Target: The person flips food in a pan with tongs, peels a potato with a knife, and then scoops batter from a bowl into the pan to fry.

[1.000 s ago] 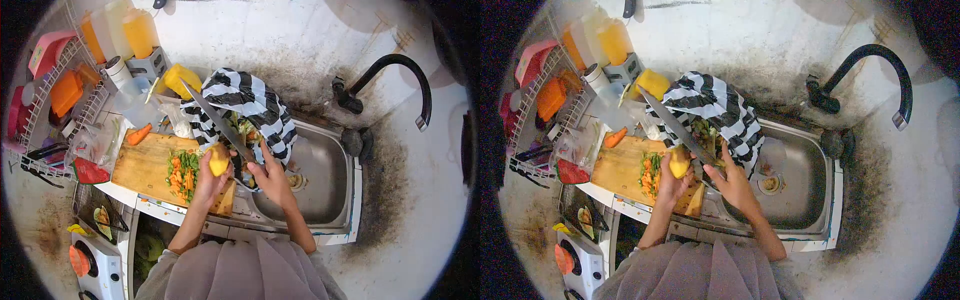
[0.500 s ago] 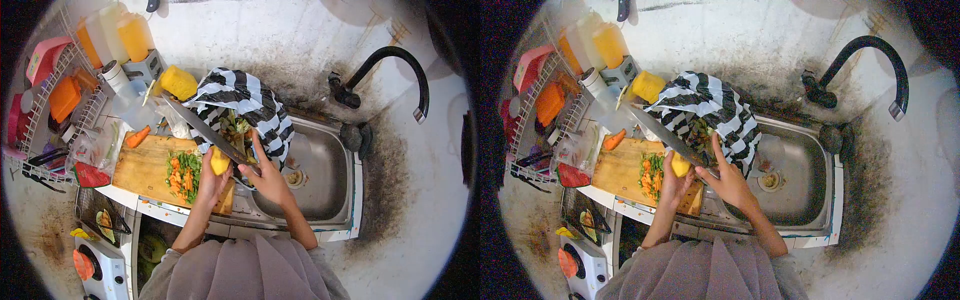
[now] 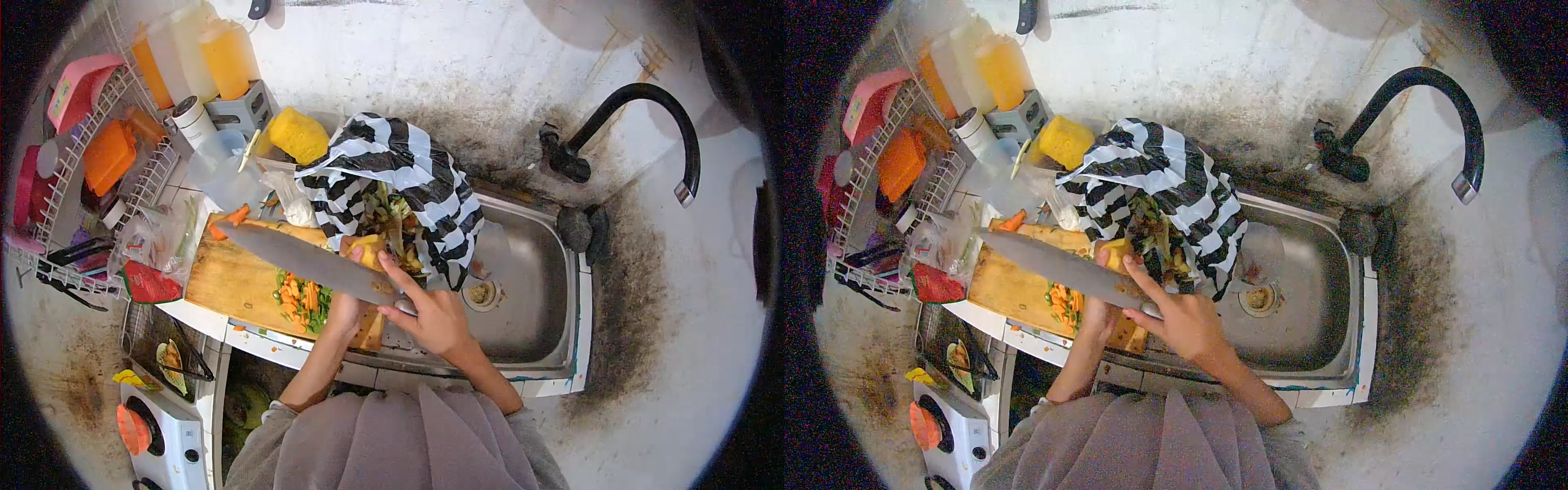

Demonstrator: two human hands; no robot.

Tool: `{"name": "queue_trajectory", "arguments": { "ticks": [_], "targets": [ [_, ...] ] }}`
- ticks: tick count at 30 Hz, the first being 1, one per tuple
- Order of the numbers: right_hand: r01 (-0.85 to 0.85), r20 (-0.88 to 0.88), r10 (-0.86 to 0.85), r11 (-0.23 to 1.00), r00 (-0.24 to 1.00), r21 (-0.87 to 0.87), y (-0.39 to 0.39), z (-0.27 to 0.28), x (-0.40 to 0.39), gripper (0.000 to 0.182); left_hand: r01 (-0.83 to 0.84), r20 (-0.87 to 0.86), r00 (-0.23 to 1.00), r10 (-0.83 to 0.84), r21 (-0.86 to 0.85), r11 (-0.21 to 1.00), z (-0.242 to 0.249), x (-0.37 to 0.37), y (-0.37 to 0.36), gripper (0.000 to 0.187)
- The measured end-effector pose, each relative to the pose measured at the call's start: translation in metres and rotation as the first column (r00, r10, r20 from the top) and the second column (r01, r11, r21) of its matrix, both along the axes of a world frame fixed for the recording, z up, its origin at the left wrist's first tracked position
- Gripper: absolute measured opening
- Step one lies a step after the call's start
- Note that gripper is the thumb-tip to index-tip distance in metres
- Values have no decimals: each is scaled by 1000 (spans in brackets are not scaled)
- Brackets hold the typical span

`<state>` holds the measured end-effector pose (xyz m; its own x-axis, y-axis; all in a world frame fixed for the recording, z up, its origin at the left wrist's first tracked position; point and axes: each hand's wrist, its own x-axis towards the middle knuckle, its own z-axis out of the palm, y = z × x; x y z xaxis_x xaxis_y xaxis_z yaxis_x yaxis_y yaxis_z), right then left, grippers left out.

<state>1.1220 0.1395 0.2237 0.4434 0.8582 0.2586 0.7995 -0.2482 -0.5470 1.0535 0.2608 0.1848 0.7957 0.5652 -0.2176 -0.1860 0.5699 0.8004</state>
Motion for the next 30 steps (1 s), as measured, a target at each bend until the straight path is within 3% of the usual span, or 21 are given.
{"name": "queue_trajectory", "arguments": {
  "ticks": [1,3,6,9,13,15,18,21,23,30],
  "targets": [
    [5,6,-5,1000,1000,-12,0,1,0,64,0,0,1000,0,1,1000,-2,-1,0,51],
    [10,10,-9,1000,1000,-25,1,2,-1,64,-18,-4,1000,17,-75,997,-4,-2,0,31],
    [21,-12,-22,998,1000,-53,1,2,-1,63,-48,40,998,50,-44,998,6,-3,-4,25],
    [30,5,-30,999,1000,-20,3,2,-1,63,-64,100,993,69,-53,997,6,-3,-6,26],
    [24,18,-26,993,999,112,7,-7,-1,63,-41,46,998,47,-119,992,2,-4,-6,30],
    [29,7,-30,990,1000,140,7,-8,-2,63,-94,24,995,94,-12,995,12,-7,-12,36],
    [47,-37,-46,998,998,37,7,-4,-2,61,-111,8,994,111,-13,994,12,-8,-10,37],
    [-14,55,14,1000,998,-7,6,1,0,58,-5,97,995,13,-82,997,-3,-11,3,37],
    [-24,53,28,997,998,-76,6,2,0,58,-38,84,996,44,-65,997,-2,-11,-2,36],
    [31,-30,-31,999,999,-26,6,1,-2,58,-106,55,993,108,-45,993,-12,-11,-3,36]
  ]
}}
